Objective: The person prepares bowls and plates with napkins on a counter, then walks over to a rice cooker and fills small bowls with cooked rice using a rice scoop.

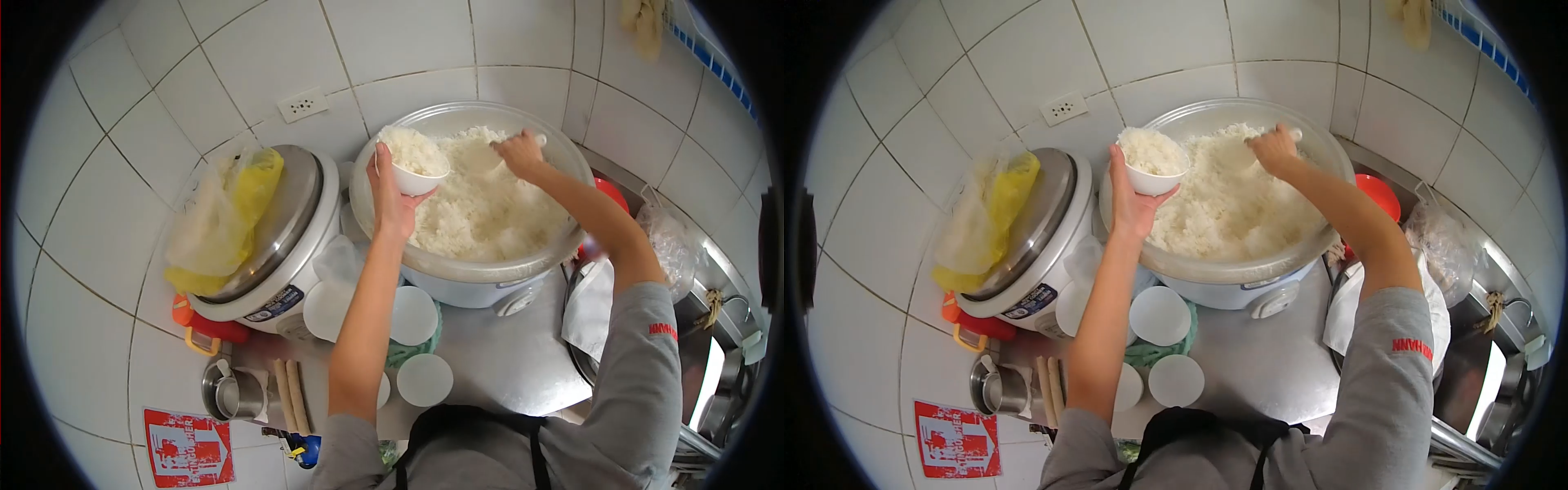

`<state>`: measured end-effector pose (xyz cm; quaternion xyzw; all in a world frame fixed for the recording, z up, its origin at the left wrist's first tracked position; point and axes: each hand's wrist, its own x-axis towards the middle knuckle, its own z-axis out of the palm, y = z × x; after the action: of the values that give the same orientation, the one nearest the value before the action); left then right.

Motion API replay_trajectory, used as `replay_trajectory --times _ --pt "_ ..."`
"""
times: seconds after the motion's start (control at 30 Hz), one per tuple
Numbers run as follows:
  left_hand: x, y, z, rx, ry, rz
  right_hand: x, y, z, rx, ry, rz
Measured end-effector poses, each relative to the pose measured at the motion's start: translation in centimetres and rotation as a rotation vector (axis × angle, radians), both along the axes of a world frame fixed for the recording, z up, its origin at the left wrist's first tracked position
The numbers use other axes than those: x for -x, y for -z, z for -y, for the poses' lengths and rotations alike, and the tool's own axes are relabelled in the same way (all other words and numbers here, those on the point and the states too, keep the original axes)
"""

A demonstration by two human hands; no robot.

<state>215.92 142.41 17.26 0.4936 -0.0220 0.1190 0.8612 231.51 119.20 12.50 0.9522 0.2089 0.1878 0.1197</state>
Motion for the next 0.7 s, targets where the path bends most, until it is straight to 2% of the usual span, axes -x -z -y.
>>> replay_trajectory --times 0.1,0.2,0.23,0.33,0.37,0.47,0.57,0.67,0.7 --pt "0.4 0.0 -0.1 0.044 -0.030 0.002 1.3 1.0 -1.4 -0.163 -0.138 -0.174" --pt "0.0 0.0 -0.3 0.063 -0.049 0.032 4.0 -0.4 -1.0 -0.098 -0.254 -0.377" --pt "-0.1 0.3 -0.5 0.067 -0.040 0.042 4.9 -0.2 -1.1 -0.118 -0.313 -0.373" --pt "-0.2 0.2 -0.6 0.074 -0.060 0.071 7.4 -0.4 -1.7 0.006 -0.290 -0.566" --pt "0.0 0.1 -0.5 0.078 -0.078 0.071 7.6 -0.6 -1.1 -0.117 -0.349 -0.623" --pt "0.3 -0.1 -0.2 0.050 -0.108 0.086 9.7 -2.3 -0.8 -0.121 -0.325 -0.869" --pt "0.3 0.1 -0.1 0.041 -0.115 0.061 8.9 -1.8 0.2 -0.431 -0.308 -1.284" --pt "0.3 0.2 -0.4 0.065 -0.084 0.084 8.2 -3.3 1.5 -0.565 -0.266 -1.311" --pt "0.3 0.1 -0.4 0.046 -0.099 0.058 7.7 -4.4 2.1 -0.582 -0.300 -1.226"
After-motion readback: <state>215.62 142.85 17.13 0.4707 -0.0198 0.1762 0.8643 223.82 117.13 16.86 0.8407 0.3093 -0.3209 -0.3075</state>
